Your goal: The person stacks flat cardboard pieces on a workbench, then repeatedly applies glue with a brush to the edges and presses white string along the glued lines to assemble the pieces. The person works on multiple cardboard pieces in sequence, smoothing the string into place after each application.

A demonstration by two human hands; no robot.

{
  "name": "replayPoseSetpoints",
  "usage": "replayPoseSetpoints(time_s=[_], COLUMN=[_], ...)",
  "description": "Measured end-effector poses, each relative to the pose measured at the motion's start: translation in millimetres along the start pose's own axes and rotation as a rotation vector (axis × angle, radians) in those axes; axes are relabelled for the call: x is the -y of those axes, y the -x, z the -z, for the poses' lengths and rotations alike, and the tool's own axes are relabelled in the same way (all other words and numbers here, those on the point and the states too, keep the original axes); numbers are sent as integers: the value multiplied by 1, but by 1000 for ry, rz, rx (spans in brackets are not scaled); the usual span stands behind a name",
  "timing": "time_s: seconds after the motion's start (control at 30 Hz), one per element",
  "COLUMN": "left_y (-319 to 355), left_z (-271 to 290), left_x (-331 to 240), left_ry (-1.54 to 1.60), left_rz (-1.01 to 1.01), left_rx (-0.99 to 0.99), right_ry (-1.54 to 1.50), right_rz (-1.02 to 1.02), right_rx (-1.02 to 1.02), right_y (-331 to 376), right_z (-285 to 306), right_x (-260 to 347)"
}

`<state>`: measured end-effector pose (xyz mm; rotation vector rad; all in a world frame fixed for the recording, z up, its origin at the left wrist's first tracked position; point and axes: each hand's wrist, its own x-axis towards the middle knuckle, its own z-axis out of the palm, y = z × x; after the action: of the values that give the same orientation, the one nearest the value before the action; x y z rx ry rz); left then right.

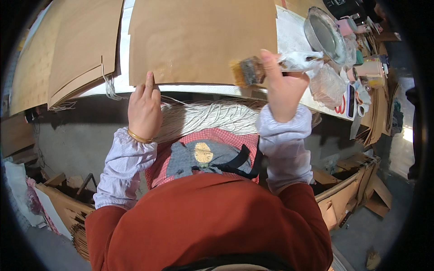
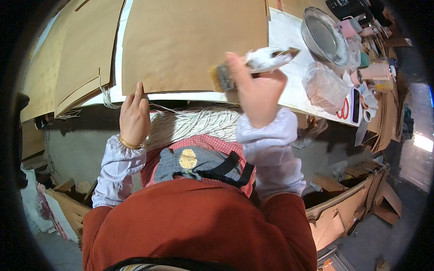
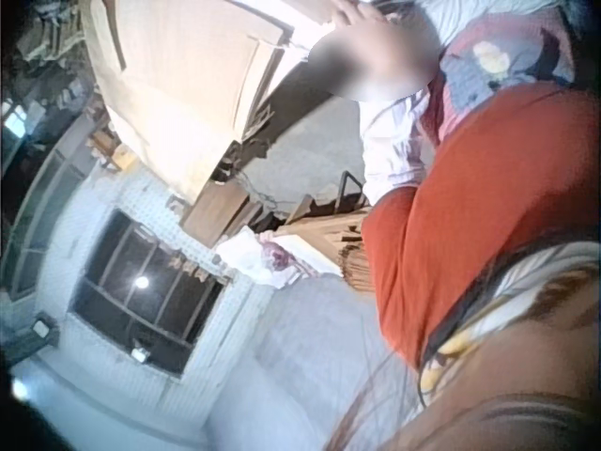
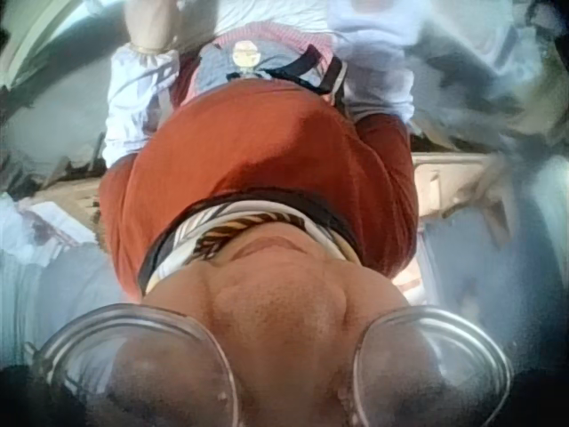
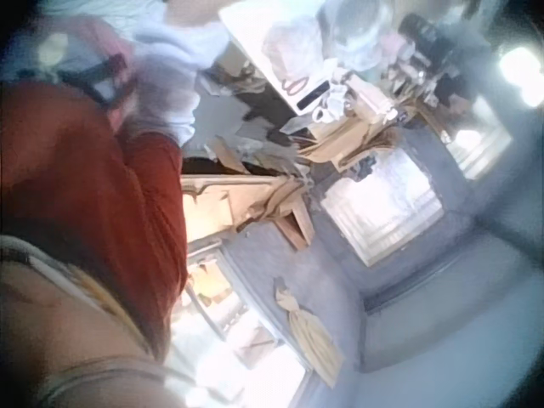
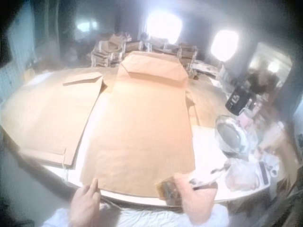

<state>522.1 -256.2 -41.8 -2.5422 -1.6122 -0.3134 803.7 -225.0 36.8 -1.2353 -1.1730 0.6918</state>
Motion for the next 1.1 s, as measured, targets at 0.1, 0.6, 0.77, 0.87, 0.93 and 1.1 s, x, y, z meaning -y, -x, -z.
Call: replayPoseSetpoints(time_s=[0.1,0.6,0.77,0.87,0.93,1.1], left_y=[1,1,1,5,7,15], left_z=[-2,-3,-1,-1,5,57], left_x=[-1,-5,-1,-2,-4,-8], left_ry=[-34,10,61,104,132,1347], left_rz=[5,43,6,64,45,299], left_rx=[15,42,-11,27,-55,133], right_ry=[44,701,133,-551,14,1490], right_rz=[39,74,-29,-122,161,212], right_rx=[207,33,153,-108,-247,-111], right_y=[20,-6,-24,-36,-44,-33], right_z=[-31,26,53,125,173,228], right_x=[-1,-48,-26,-21,-44,-76])
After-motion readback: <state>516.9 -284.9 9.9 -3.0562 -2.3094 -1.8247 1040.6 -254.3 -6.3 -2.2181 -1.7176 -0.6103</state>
